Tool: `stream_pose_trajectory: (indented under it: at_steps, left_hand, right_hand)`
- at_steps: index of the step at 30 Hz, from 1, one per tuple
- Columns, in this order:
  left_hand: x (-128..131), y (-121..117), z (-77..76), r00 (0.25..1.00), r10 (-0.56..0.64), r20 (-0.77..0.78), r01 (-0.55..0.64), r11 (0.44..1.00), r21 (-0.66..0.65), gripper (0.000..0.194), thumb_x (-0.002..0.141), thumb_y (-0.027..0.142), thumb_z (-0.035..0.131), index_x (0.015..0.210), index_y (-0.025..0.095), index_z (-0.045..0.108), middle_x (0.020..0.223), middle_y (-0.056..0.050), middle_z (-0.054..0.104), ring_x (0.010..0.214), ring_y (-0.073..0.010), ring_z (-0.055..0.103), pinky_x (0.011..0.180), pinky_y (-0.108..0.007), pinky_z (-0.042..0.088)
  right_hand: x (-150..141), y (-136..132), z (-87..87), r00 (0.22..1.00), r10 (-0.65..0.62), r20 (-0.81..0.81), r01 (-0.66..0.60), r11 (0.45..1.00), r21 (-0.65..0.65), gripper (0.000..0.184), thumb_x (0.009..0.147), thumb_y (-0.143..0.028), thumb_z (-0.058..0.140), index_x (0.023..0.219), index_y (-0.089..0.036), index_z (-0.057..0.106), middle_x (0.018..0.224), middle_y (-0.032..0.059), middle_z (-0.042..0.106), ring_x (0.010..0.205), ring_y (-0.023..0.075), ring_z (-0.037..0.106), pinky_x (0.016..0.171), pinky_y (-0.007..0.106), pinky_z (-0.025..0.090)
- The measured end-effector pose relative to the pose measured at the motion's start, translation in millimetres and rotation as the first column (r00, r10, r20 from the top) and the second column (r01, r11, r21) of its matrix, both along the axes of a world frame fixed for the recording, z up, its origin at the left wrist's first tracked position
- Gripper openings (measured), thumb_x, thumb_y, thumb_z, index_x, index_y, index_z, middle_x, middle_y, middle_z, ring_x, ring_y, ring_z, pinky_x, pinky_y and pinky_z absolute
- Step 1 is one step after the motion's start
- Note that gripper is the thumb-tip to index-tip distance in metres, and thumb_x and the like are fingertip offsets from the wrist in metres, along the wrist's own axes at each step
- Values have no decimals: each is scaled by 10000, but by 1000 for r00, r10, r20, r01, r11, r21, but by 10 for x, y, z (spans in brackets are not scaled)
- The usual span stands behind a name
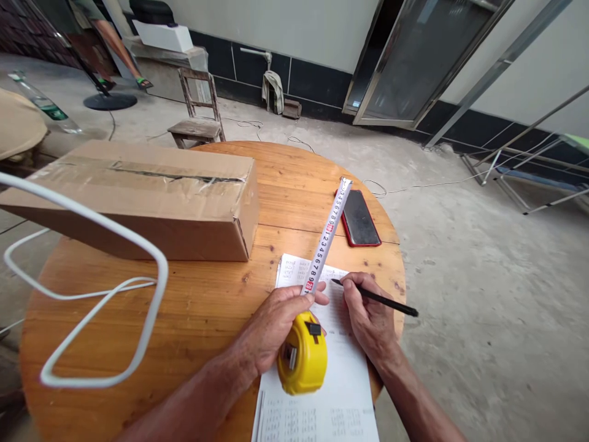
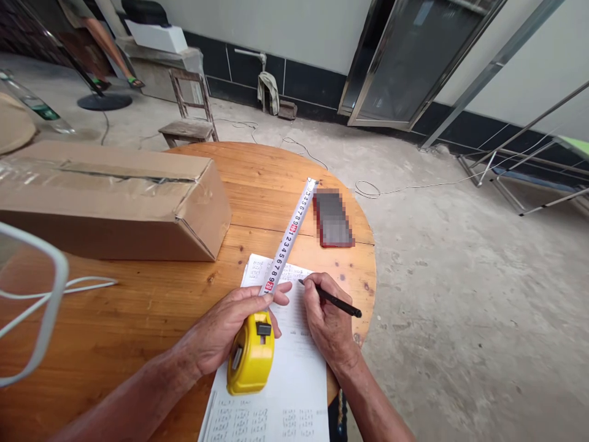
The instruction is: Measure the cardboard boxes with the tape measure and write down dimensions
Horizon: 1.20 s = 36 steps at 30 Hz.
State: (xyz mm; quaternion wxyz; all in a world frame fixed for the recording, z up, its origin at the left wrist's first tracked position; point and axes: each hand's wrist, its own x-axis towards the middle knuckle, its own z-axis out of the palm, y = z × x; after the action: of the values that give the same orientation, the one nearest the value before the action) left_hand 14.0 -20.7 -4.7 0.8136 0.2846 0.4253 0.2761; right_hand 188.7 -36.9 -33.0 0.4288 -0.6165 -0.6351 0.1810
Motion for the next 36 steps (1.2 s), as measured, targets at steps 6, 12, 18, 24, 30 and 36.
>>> stream_pose_trajectory:
  at_steps: [6,12,18,24,30,36]
  left_hand:
    - [0,4,-9,1000,-7,12,7,1000,3,255,787,356,576,879,139,674,904,-140,727,882,-253,658,616,-266,449]
    - [-11,-9,-19,1000,-15,8,15,1000,-1,241,799,325,559,882,126,665,1091,-149,677,605,-135,625,555,-243,442]
    - [-7,-1,5,1000,-15,-12,15,1000,-5,245,791,342,570,860,130,671,1159,-143,644,544,-105,600,527,-233,433]
    - [5,11,14,1000,-18,-14,18,1000,-4,232,802,322,556,852,127,669,1118,-143,664,532,-98,590,514,-223,428]
    - [0,5,15,1000,-12,-17,12,1000,2,224,796,314,561,841,125,674,1126,-143,659,517,-93,589,511,-226,428]
    - [6,6,16,1000,-15,-17,15,1000,-5,223,801,312,557,851,125,668,1110,-141,669,542,-103,603,522,-230,433]
  right_hand:
    - [-6,11,3,1000,12,15,-12,1000,-5,138,896,-222,467,812,-197,573,650,-23,529,598,123,480,581,250,397]
    - [-8,8,0,1000,17,25,-17,999,-29,143,899,-236,464,818,-195,573,676,-16,548,602,126,483,574,250,389]
    - [-19,15,1,999,33,34,-31,998,-60,143,897,-240,463,812,-195,569,627,-33,501,518,109,422,522,244,369]
    - [-25,14,-12,999,25,46,-24,999,-34,132,885,-224,468,805,-192,569,642,-22,519,538,117,446,522,246,371]
    - [-19,16,-4,999,32,37,-31,999,-31,124,888,-210,473,805,-193,563,627,-36,500,525,105,429,514,237,366]
    - [-14,16,-2,999,48,23,-47,998,-47,128,891,-211,466,803,-192,558,637,-32,509,544,109,442,524,240,368]
